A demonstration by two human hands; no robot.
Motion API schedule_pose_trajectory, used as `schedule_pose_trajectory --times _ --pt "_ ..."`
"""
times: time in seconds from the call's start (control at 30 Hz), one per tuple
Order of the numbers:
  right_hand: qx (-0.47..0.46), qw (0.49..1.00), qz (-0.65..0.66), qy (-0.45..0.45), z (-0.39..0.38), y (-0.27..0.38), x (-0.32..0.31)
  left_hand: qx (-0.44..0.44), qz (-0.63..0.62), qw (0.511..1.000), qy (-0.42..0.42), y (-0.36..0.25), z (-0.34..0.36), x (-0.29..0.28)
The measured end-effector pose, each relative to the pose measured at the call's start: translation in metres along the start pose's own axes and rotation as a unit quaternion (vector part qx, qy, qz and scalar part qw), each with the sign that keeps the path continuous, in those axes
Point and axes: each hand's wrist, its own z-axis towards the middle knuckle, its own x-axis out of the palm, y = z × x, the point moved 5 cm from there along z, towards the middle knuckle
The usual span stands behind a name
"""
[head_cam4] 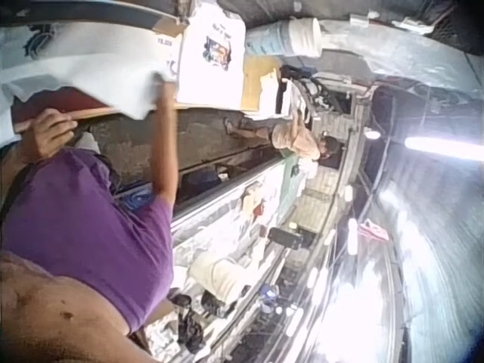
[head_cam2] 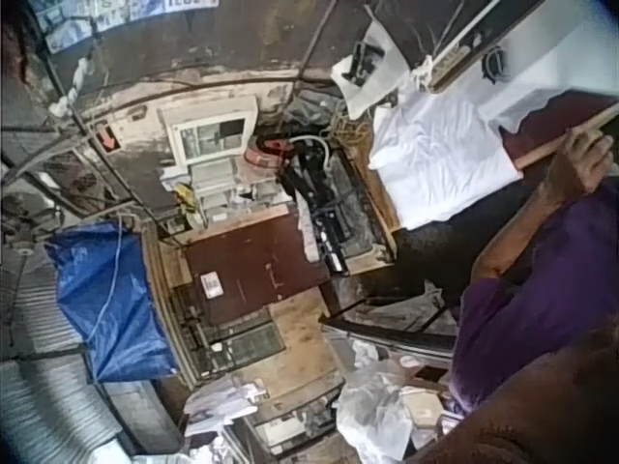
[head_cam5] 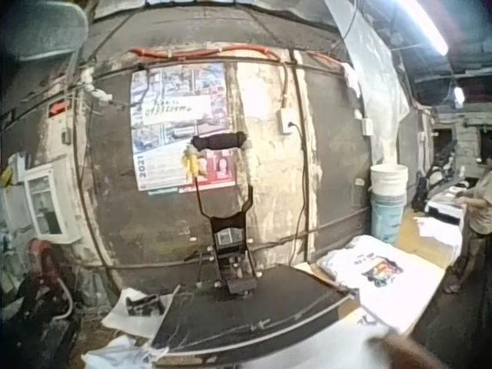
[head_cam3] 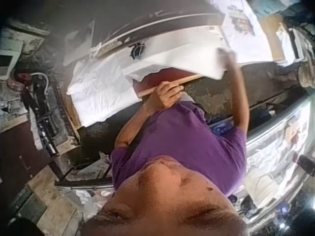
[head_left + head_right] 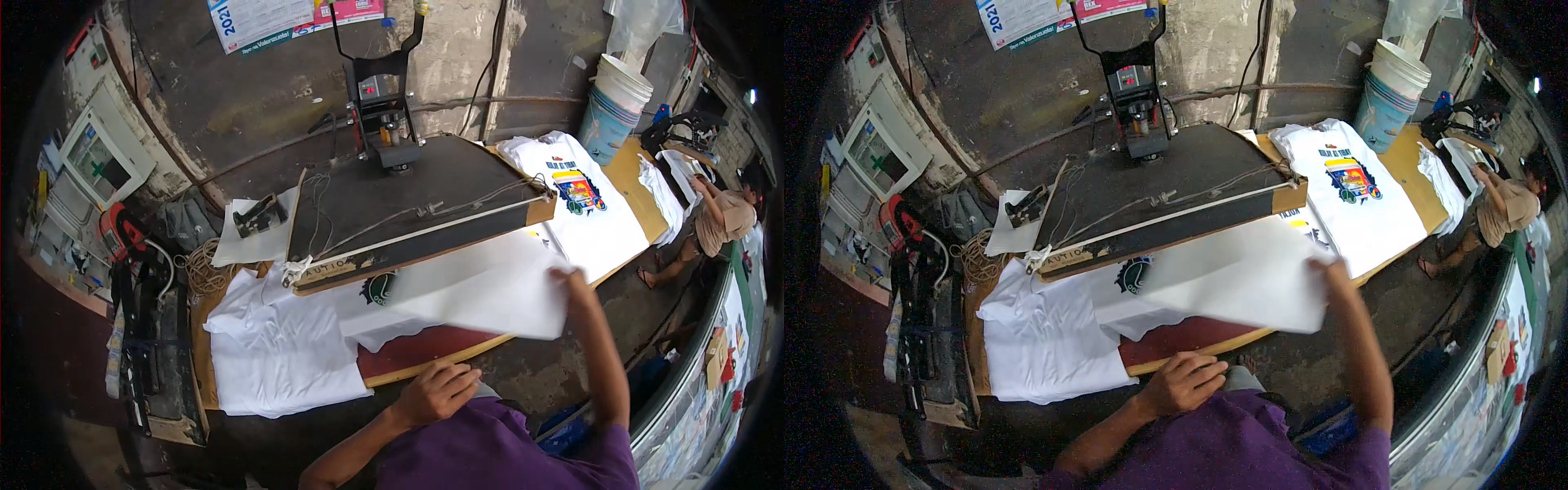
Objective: Operating a heat press machine to apply graphics to white t-shirts.
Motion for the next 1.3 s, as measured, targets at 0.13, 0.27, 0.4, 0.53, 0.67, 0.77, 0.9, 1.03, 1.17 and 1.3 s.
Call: schedule_pose_trajectory --times 0.13,0.27,0.4,0.53,0.67,0.77,0.9,1.03,1.17,1.3 --pt "-0.058 0.986 0.102 -0.114 0.058 0.054 -0.176 -0.127 -0.098 0.987 0.028 0.019 -0.012 0.016" --pt "-0.246 0.961 0.127 -0.007 0.08 0.129 -0.241 -0.219 -0.178 0.958 0.043 0.025 -0.006 0.053" --pt "-0.327 0.922 0.118 -0.172 0.164 0.17 -0.202 -0.182 -0.167 0.967 0.066 0.018 0.047 0.104" --pt "-0.199 0.976 0.075 -0.05 0.265 0.19 -0.08 -0.169 -0.119 0.969 0.136 0.022 0.114 0.149" --pt "-0.273 0.885 0.321 0.196 0.296 0.252 0.003 -0.196 -0.064 0.959 0.192 0.031 0.157 0.171" --pt "-0.347 0.792 0.439 0.245 0.315 0.258 0.021 -0.274 -0.081 0.944 0.167 0.031 0.16 0.178" --pt "-0.127 0.879 0.447 0.109 0.37 0.116 0.08 -0.34 -0.086 0.92 0.174 0.026 0.15 0.193" --pt "-0.055 0.94 0.332 0.051 0.406 -0.015 0.132 -0.38 -0.082 0.904 0.178 0.025 0.146 0.197" --pt "0.033 0.981 0.186 -0.045 0.412 -0.066 0.151 -0.462 -0.076 0.868 0.163 0.029 0.142 0.188" --pt "0.051 0.987 0.109 -0.107 0.404 -0.069 0.16 -0.489 -0.088 0.857 0.133 0.027 0.132 0.188"
